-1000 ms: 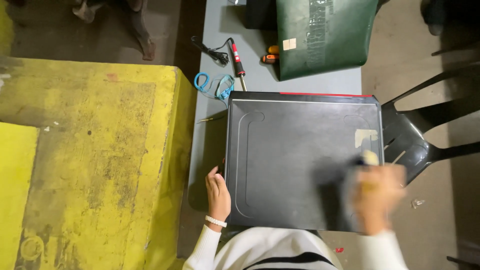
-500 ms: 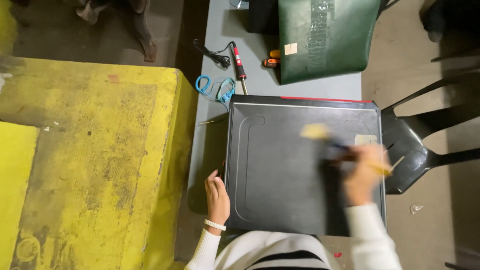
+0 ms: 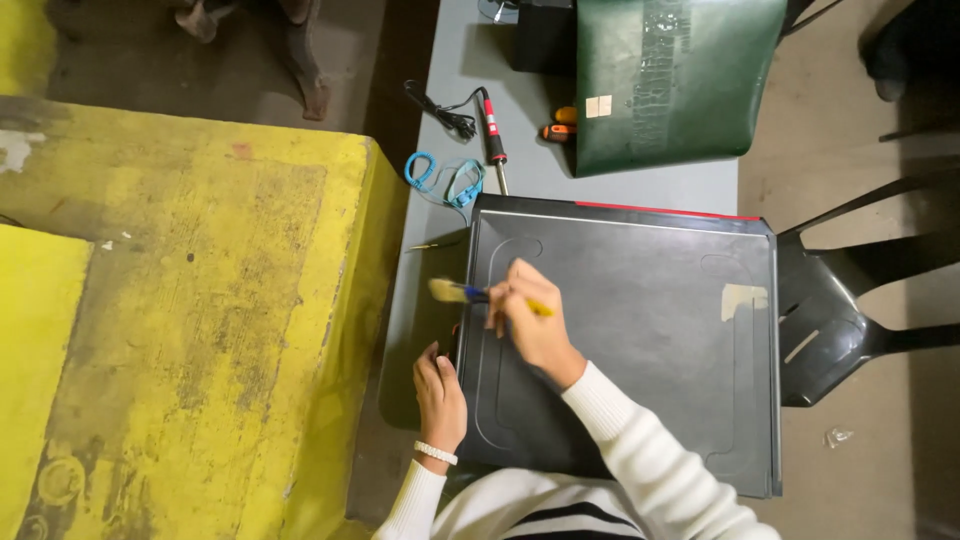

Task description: Cleaning the exterior and interior of a computer case using a brush and removing the side panel to access internal components.

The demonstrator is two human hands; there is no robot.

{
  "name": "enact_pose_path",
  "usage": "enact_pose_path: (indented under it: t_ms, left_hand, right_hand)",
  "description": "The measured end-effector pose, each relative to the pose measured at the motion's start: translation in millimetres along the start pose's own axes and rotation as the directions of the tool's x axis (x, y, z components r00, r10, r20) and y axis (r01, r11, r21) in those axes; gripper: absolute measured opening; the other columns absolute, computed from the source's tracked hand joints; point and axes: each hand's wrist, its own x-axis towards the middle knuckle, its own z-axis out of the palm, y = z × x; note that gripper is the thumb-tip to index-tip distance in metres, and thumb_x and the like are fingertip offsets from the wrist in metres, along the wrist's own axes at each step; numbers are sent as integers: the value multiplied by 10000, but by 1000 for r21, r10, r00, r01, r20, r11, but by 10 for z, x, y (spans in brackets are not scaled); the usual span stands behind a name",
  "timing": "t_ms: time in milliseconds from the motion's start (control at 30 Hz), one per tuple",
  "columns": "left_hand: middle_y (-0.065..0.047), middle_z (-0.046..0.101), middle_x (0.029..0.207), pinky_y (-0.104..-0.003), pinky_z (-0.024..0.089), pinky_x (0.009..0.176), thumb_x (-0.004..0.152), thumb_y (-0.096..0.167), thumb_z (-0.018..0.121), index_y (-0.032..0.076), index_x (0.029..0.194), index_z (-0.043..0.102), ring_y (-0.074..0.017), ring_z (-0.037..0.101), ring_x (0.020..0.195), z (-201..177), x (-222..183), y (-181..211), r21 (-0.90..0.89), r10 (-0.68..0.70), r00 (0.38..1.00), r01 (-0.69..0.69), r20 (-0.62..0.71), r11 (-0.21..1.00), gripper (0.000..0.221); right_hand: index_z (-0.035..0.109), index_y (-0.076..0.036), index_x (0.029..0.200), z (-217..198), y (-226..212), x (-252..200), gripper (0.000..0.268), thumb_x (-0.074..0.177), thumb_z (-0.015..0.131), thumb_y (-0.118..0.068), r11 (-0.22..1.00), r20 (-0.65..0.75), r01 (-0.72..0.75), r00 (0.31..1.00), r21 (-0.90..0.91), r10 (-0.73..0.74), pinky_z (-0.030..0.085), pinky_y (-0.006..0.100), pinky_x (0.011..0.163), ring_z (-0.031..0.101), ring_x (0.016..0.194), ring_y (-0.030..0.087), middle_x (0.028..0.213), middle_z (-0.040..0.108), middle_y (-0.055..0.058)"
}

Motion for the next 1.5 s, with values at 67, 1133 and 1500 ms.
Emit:
enact_pose_path:
  t_ms: [67,1133,1500]
  left_hand:
    - [-206,524,1413,-471,392,1098,1053,425,307,18,1413,479,-359,508,1307,-25,19,58,-6,-3,1000,3,-5,1000,569]
    - [-274,497,1314,-522,444,1074,1109,448,136,53,1390,509,-470,537,1249,-132,-72,141,-290,-9,989,-36,-150,956,612]
    - [-216,496,1346,-490,442,1083,1097,517,73,108,1402,558,-405,560,1259,-604,-366,-157,-326,-153,951,60,-268,943,704]
  right_hand:
    - [638,-1,653,-87,15,48,403,982,405,1,954,-16,-134,989,269,144,515,216,453,537,472,169,741,560,118]
    - [436,-234,380,-47,-348,373,727,1087,339,-374,1000,376,-24,926,-1,23,447,271,536,508,385,129,372,535,-61]
    - [546,-78,603,-286,-74,238,466,1059,529,-173,945,393,234,910,-230,-130,449,428,613,535,603,371,662,540,137]
